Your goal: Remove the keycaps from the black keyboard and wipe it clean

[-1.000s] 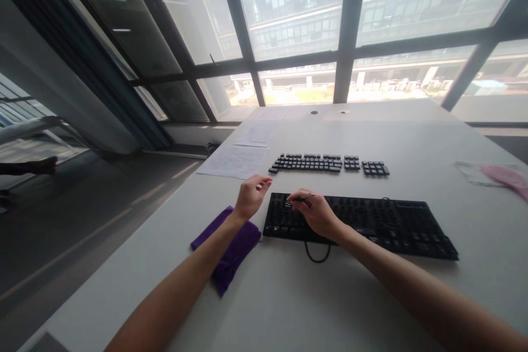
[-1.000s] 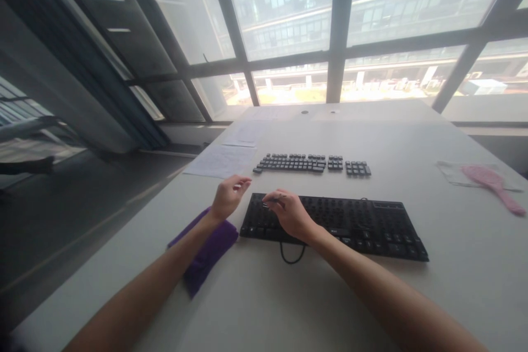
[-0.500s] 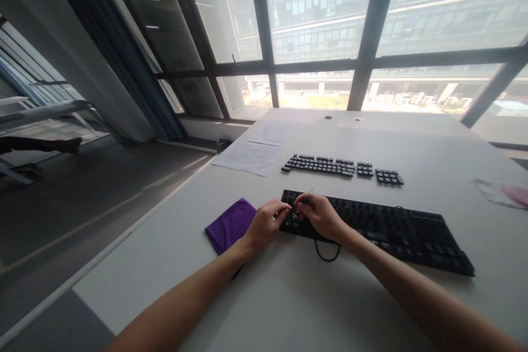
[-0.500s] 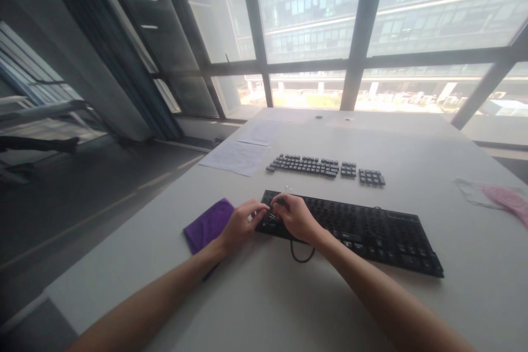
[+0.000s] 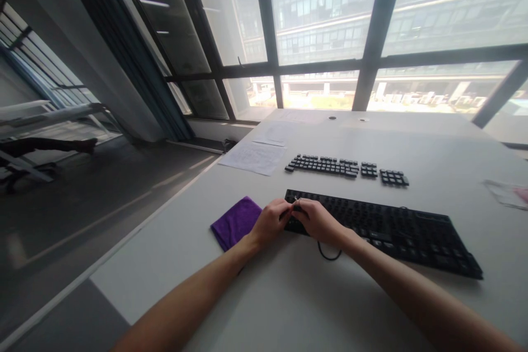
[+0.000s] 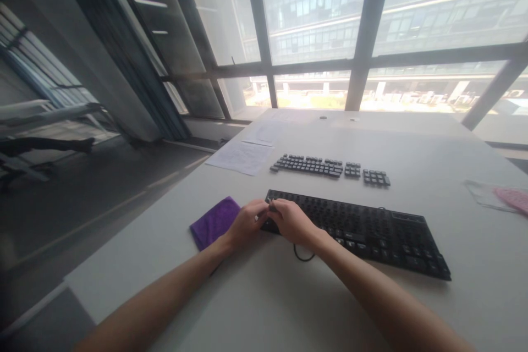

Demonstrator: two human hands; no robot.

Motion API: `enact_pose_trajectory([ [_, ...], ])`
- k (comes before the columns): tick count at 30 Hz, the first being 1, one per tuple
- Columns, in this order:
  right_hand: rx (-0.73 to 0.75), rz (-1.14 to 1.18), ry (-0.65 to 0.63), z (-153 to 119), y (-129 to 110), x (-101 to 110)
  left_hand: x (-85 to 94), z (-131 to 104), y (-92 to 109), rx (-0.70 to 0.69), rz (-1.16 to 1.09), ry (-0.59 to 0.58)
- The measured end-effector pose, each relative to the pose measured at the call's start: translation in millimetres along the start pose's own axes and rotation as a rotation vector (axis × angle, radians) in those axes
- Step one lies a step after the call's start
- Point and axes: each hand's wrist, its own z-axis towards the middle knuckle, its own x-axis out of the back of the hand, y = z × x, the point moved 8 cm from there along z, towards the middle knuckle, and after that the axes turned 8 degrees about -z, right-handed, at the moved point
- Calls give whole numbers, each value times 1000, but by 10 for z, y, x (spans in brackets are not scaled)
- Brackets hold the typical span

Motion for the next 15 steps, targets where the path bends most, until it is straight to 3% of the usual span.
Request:
enact_pose_trajectory([
  [7, -7, -75, 47, -85, 21, 20, -35, -18, 151, -64, -18, -93],
  [15, -161, 179, 124, -58, 270, 89, -74, 42, 48, 110, -61, -73],
])
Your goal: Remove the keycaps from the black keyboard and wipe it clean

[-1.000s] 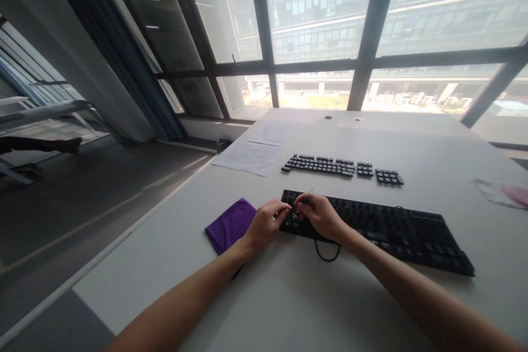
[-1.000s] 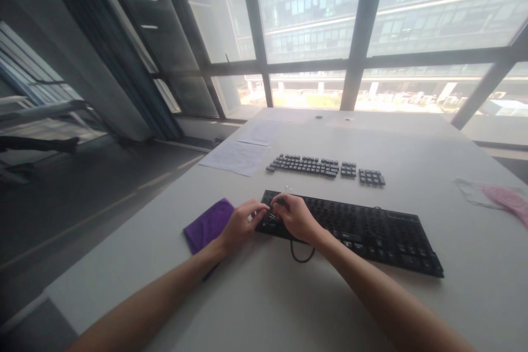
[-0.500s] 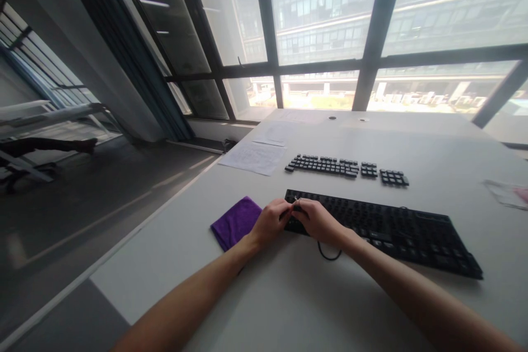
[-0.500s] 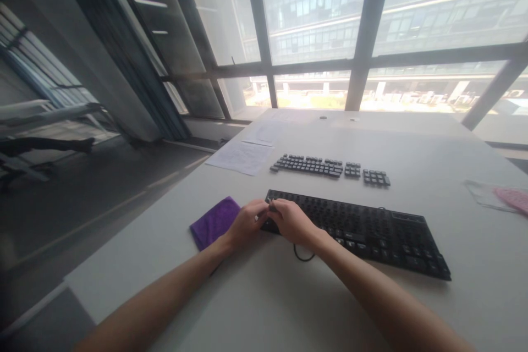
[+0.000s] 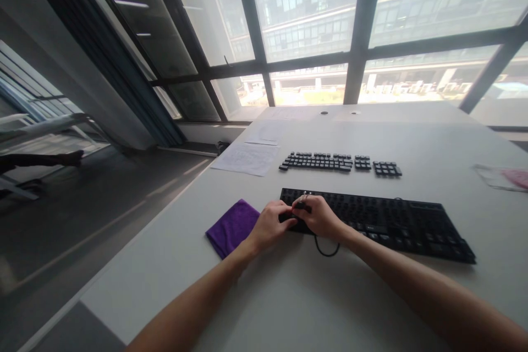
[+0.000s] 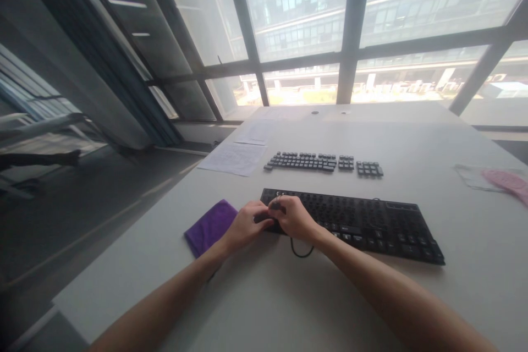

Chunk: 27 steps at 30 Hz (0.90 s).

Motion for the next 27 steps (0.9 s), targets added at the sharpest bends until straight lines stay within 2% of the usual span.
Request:
enact_pose_trajectory([
  [3, -37, 48, 34, 5, 50, 47, -14, 11, 40, -4, -27, 48],
  [8, 59, 59, 59, -6, -20, 42, -2, -44, 117, -62, -58, 142],
  [12, 91, 8, 107, -21, -76, 58, 7, -75, 59, -37, -123, 177],
  [15, 45, -34, 150, -27, -58, 96, 47, -77, 37, -49, -128, 233],
  [21, -59, 99, 139, -5, 58, 118, -43, -96, 276, -263, 49, 106],
  [24, -98, 180, 160, 12, 99, 139, 70, -84, 334, -278, 49, 172],
  [27, -135, 250, 183, 30, 137, 147, 297, 110, 199, -191, 27, 258],
])
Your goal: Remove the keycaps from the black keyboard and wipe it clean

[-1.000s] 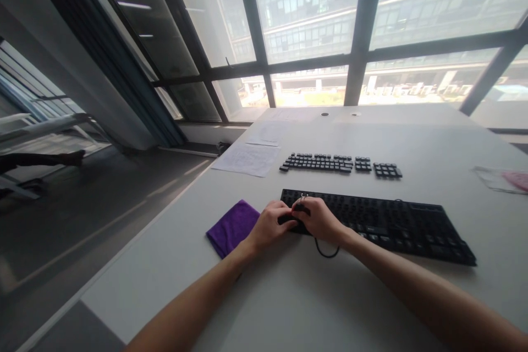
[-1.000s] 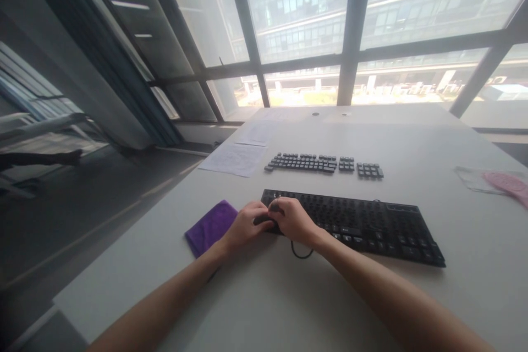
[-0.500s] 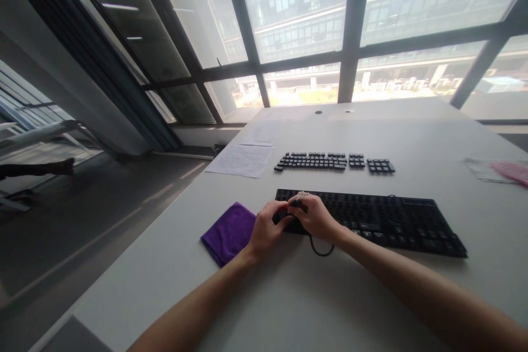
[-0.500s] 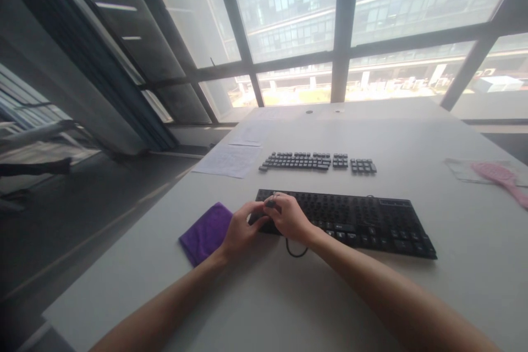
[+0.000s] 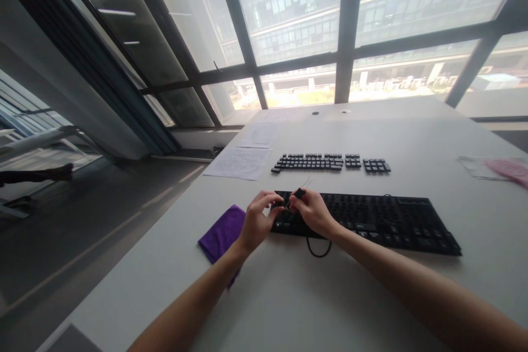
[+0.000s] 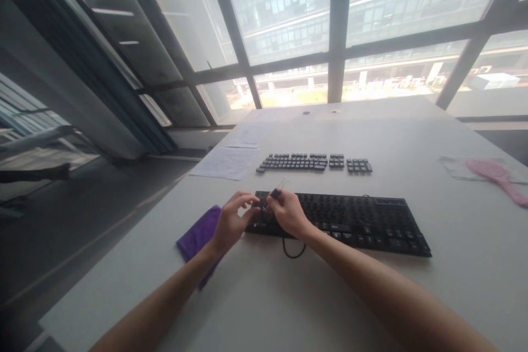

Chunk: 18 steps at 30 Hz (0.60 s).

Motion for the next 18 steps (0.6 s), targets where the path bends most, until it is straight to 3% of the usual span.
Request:
enact_pose_trajectory([
  [4, -6, 23, -19, 19, 31, -26, 124, 488, -582, 179, 75, 45],
  [9, 13, 9, -45, 10, 47, -35, -43, 883, -1162, 221, 142, -27],
  [12, 19, -3, -48, 11, 53, -33, -143, 912, -1308, 219, 143, -41],
  [18, 15, -12, -63, 20, 64, -53, -223, 906, -1374, 196, 124, -66],
])
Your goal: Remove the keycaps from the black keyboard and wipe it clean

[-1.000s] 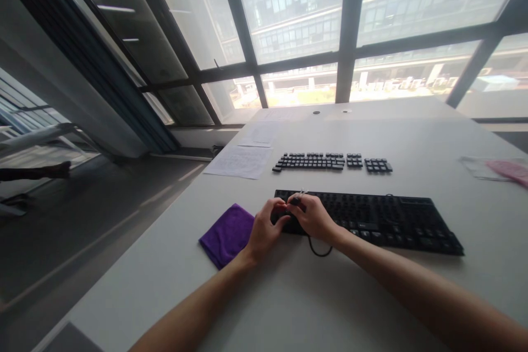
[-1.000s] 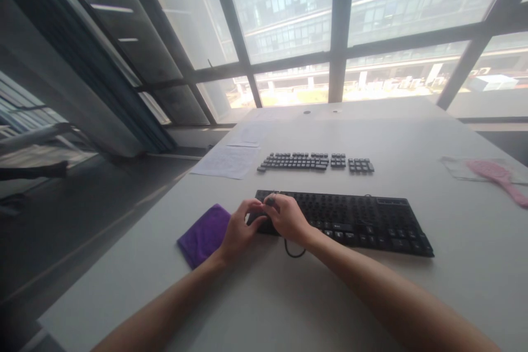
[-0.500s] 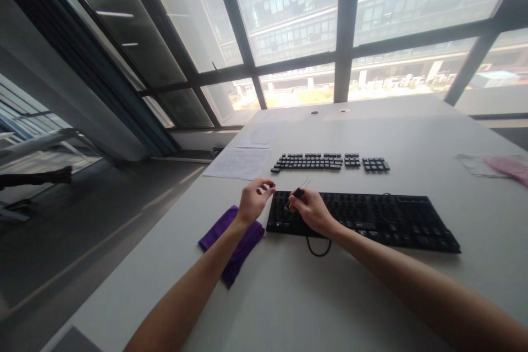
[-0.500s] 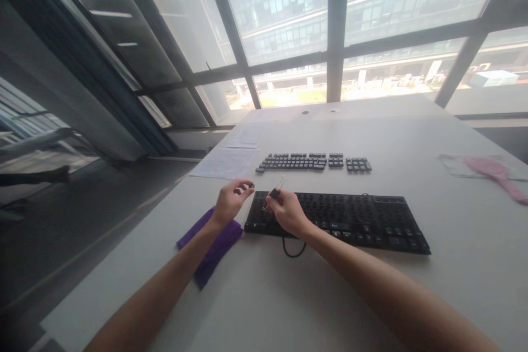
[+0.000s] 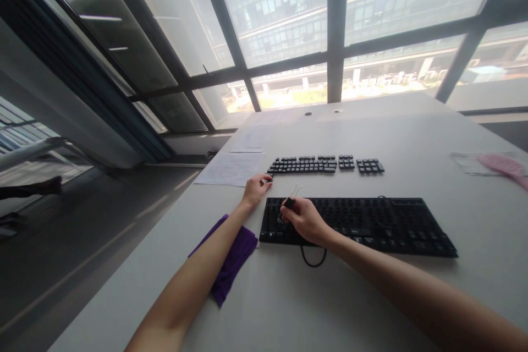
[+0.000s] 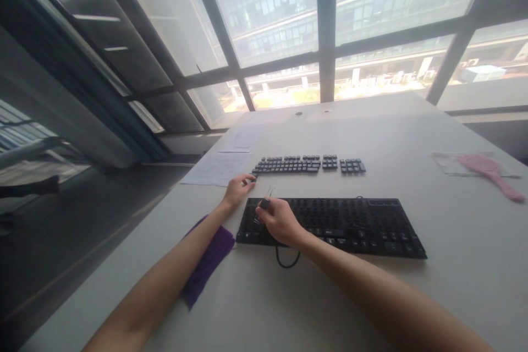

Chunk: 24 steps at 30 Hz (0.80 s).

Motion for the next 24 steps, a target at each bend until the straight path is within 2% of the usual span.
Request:
enact_pose_trajectory([
  [7, -8, -29, -22, -10, -22, 0, 0, 10, 25, -15, 19, 10],
  [13, 1, -23, -24, -16, -47, -2, 37, -4, 118, -83, 70, 35],
  [19, 19, -40, -26, -21, -48, -10, -31, 133, 301, -195, 147, -29],
  [24, 28, -36, -31, -19, -53, -1, -69, 228, 318, -238, 194, -34],
])
